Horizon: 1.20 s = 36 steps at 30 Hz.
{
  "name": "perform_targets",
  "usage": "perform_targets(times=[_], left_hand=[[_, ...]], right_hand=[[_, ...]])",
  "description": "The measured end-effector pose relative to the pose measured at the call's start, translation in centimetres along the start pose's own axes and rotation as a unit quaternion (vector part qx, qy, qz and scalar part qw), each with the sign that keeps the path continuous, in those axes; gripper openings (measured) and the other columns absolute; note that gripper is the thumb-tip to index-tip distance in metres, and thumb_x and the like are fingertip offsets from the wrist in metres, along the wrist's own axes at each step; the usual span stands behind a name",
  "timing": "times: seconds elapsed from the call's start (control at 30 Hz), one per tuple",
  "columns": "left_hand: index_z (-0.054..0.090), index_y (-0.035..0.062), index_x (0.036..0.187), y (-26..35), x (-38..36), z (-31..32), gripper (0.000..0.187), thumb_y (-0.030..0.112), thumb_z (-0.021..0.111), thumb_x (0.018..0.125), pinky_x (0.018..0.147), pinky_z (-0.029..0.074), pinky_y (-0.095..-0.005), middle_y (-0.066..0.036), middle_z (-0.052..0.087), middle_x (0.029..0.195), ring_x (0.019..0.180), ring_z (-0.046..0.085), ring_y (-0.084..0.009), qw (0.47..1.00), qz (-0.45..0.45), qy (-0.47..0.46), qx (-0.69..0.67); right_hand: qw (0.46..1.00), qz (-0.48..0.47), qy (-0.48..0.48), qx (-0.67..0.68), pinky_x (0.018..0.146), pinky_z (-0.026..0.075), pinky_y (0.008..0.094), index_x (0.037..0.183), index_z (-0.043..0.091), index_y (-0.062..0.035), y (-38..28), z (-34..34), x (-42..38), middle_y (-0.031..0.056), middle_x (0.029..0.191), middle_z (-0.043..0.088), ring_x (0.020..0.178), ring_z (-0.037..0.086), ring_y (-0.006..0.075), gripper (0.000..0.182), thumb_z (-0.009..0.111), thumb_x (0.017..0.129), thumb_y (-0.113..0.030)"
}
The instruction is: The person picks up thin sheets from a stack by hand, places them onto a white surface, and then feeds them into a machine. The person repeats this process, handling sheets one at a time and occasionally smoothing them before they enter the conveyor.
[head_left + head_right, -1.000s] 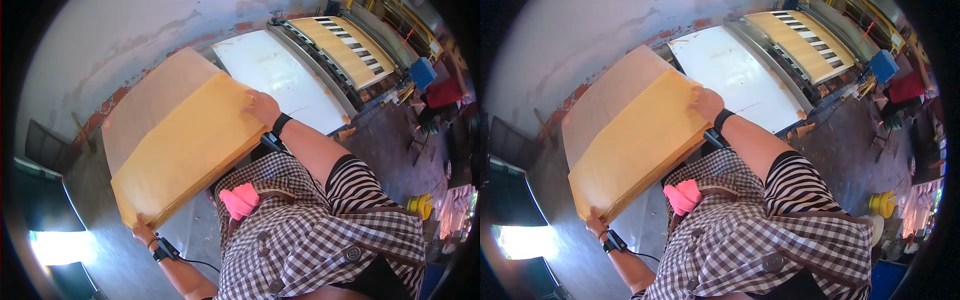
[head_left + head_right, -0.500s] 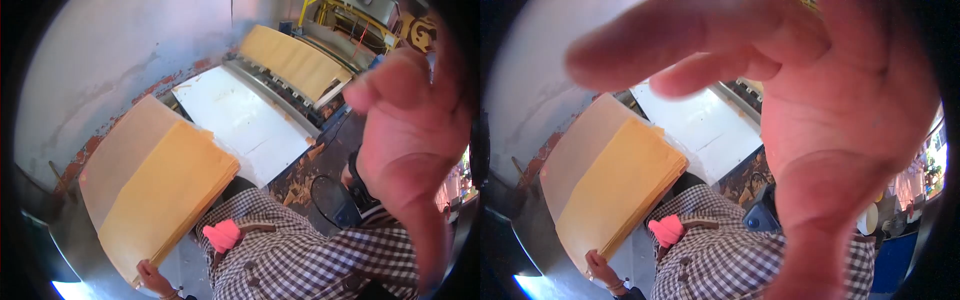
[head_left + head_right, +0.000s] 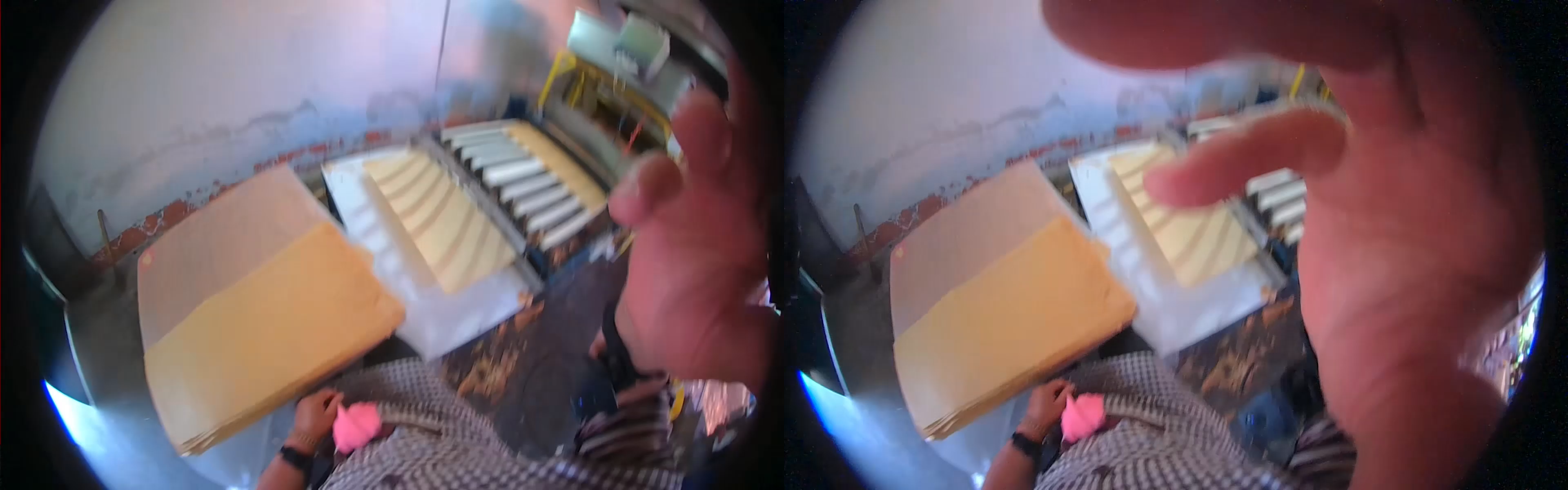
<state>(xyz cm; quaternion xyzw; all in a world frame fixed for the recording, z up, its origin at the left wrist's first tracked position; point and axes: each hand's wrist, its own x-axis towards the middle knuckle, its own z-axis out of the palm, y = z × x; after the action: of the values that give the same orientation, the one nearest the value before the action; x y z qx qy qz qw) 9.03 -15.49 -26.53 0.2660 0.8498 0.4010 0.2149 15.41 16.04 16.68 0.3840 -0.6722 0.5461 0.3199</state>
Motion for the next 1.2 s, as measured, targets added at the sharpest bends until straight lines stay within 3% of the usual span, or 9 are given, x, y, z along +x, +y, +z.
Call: perform_targets(times=[0.13, 0.23, 0.37, 0.43, 0.63, 0.77, 0.97, 1.07, 1.2], left_hand=[[0.073, 0.0091, 0.094, 0.6, 0.8, 0.1, 0.016, 0.021, 0.066, 0.086, 0.071, 0.054, -0.0358, -0.012, 0.072, 0.085, 0.079, 0.07, -0.0264, 0.993, -0.093, 0.027, -0.066], [0.073, 0.009, 0.096, -0.5, 1.4, 0.3, 0.014, 0.015, 0.067, 0.084, 0.069, 0.054, -0.0343, -0.011, 0.072, 0.085, 0.077, 0.07, -0.0234, 0.989, -0.1, 0.052, -0.093], [0.071, 0.0084, 0.099, -1.8, 0.2, -1.4, 0.014, 0.012, 0.066, 0.086, 0.068, 0.053, -0.033, -0.01, 0.072, 0.083, 0.076, 0.069, -0.0213, 0.986, -0.112, 0.064, -0.108], [0.071, 0.0079, 0.097, -1.6, -0.2, -1.9, 0.012, 0.012, 0.066, 0.087, 0.068, 0.053, -0.033, -0.01, 0.072, 0.082, 0.075, 0.069, -0.021, 0.983, -0.108, 0.078, -0.125], [0.071, 0.0082, 0.096, -2.7, -1.0, -2.3, 0.013, 0.009, 0.068, 0.084, 0.068, 0.053, -0.033, -0.008, 0.071, 0.08, 0.074, 0.068, -0.0194, 0.983, -0.144, 0.082, -0.084], [0.072, 0.0097, 0.098, -2.5, -2.1, -2.9, 0.016, 0.013, 0.069, 0.082, 0.069, 0.054, -0.0344, -0.011, 0.071, 0.083, 0.075, 0.069, -0.0238, 0.98, -0.172, 0.061, -0.084], [0.072, 0.0108, 0.097, 11.5, 3.3, -12.0, 0.018, 0.02, 0.069, 0.082, 0.068, 0.054, -0.0404, -0.019, 0.07, 0.087, 0.081, 0.068, -0.0355, 0.929, -0.081, -0.279, 0.231], [0.068, 0.0118, 0.108, 19.6, 6.3, -14.5, 0.028, 0.016, 0.072, 0.08, 0.075, 0.053, -0.0436, -0.016, 0.069, 0.098, 0.089, 0.067, -0.0341, 0.979, 0.073, -0.111, 0.156], [0.058, 0.0056, 0.126, 27.9, 14.3, -11.1, 0.061, 0.016, 0.08, 0.07, 0.098, 0.046, -0.0422, -0.015, 0.061, 0.126, 0.121, 0.054, -0.0326, 0.93, 0.342, -0.02, 0.134]], right_hand=[[0.998, 0.019, 0.053, 0.034, 0.09, 0.051, 0.0391, 0.135, 0.048, -0.0065, 1.8, -2.5, 0.0, 0.0126, 0.125, 0.061, 0.108, 0.062, 0.0261, 0.047, 0.051, 0.097, -0.034], [0.938, 0.161, 0.302, 0.056, 0.089, 0.052, 0.0392, 0.135, 0.049, -0.0073, 8.0, -6.1, -5.3, 0.0123, 0.123, 0.062, 0.108, 0.062, 0.0257, 0.044, 0.047, 0.101, -0.035], [0.669, 0.377, 0.591, 0.249, 0.098, 0.05, 0.0437, 0.127, 0.052, -0.0033, 18.2, -11.7, -29.1, 0.0178, 0.121, 0.062, 0.108, 0.063, 0.0295, 0.04, 0.055, 0.098, -0.032], [0.419, 0.519, 0.71, 0.226, 0.101, 0.047, 0.0477, 0.141, 0.037, -0.0007, 19.9, -9.7, -34.4, 0.0251, 0.135, 0.05, 0.121, 0.054, 0.0362, 0.063, 0.061, 0.094, -0.037], [0.417, 0.575, 0.647, 0.278, 0.107, 0.041, 0.0501, 0.151, 0.014, 0.0027, 25.8, -8.0, -38.9, 0.0276, 0.148, 0.033, 0.134, 0.042, 0.039, 0.094, 0.067, 0.089, -0.045], [0.411, 0.696, 0.572, 0.137, 0.076, 0.056, 0.0387, 0.117, 0.051, 0.0003, 29.3, -8.1, -38.0, 0.0149, 0.105, 0.062, 0.089, 0.064, 0.0226, 0.059, 0.069, 0.088, -0.048], [0.49, 0.716, 0.474, 0.151, 0.056, 0.048, 0.0245, 0.076, 0.056, -0.0135, 27.2, -8.9, -35.1, -0.0035, 0.067, 0.055, 0.057, 0.054, 0.0093, 0.033, 0.072, 0.087, -0.04], [0.501, 0.64, 0.543, 0.212, 0.061, 0.042, 0.025, 0.075, 0.054, -0.0162, 17.1, -4.8, -27.0, -0.0046, 0.065, 0.051, 0.06, 0.048, 0.0089, 0.026, 0.066, 0.093, -0.03], [0.565, 0.615, 0.515, 0.192, 0.059, 0.042, 0.0263, 0.088, 0.059, -0.0134, 6.6, -1.7, -20.4, -0.0042, 0.067, 0.052, 0.062, 0.05, 0.0093, 0.018, 0.065, 0.093, -0.029]])
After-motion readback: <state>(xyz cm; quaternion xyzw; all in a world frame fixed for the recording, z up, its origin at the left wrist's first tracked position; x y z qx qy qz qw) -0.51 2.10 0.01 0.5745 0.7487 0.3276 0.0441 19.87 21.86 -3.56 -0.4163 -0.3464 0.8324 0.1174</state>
